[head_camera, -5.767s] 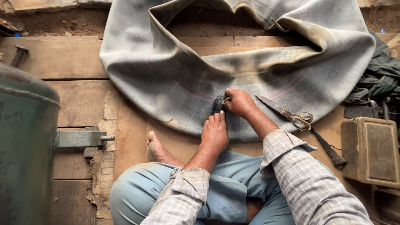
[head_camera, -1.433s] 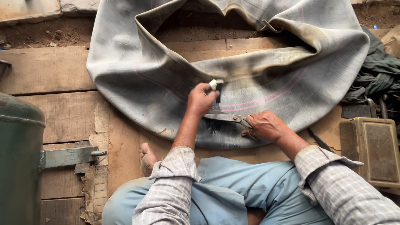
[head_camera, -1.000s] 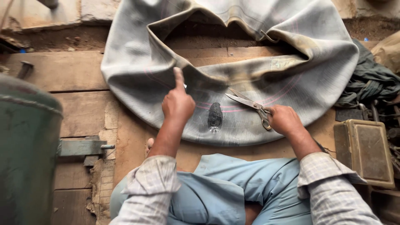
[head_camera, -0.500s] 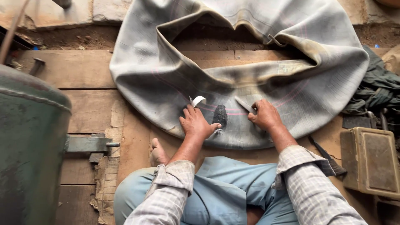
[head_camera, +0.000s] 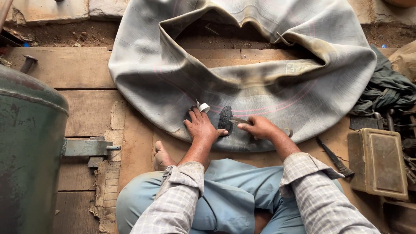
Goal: The person sits on the ground repairing a large rubber inner tube. They apply adhesive from a small container onto a marked spot on the tube, press and work a rubber patch onto the cemented area by hand, and use scissors to trim or prepare patch material.
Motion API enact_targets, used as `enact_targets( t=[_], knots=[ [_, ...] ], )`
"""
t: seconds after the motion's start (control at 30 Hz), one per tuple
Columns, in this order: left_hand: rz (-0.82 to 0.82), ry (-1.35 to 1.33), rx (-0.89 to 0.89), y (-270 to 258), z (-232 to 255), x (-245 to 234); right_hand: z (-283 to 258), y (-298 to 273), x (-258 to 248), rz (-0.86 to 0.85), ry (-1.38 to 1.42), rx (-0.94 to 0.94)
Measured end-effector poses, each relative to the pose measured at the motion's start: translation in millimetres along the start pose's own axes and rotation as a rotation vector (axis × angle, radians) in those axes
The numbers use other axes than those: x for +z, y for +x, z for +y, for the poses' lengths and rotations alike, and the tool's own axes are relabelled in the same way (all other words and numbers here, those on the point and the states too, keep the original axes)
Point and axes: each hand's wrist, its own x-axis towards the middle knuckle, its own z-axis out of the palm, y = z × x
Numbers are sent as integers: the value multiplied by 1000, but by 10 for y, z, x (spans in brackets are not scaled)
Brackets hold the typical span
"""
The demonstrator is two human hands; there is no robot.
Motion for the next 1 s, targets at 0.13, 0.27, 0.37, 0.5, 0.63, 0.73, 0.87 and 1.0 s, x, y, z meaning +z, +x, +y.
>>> enact_targets(
  t=[0.13,0.27,0.37,0.5,0.63,0.73,0.87,1.0],
  knots=[
    [-9,3,3,-8,-10,-48,-104,-161,-6,79,-131,-90],
    [-16,-3,4,-5,-17,-28,-106,-157,48,162,-328,-115],
    [-16,0,6,4,-18,-44,-111,-116,85,174,-370,-108],
    [-26,-4,8,-4,-27,-62,-120,-99,118,158,-417,-78],
    [-29,-9,9,-10,-19,-82,-223,-144,125,157,-433,-52],
    [-42,-3,1,8,-4,-80,-283,-140,174,150,-445,-38],
    [-58,2,-5,22,-2,-69,-325,-89,286,225,-488,-2],
    [-43,-25,2,-15,5,-96,-257,-27,259,262,-476,1]
  ],
)
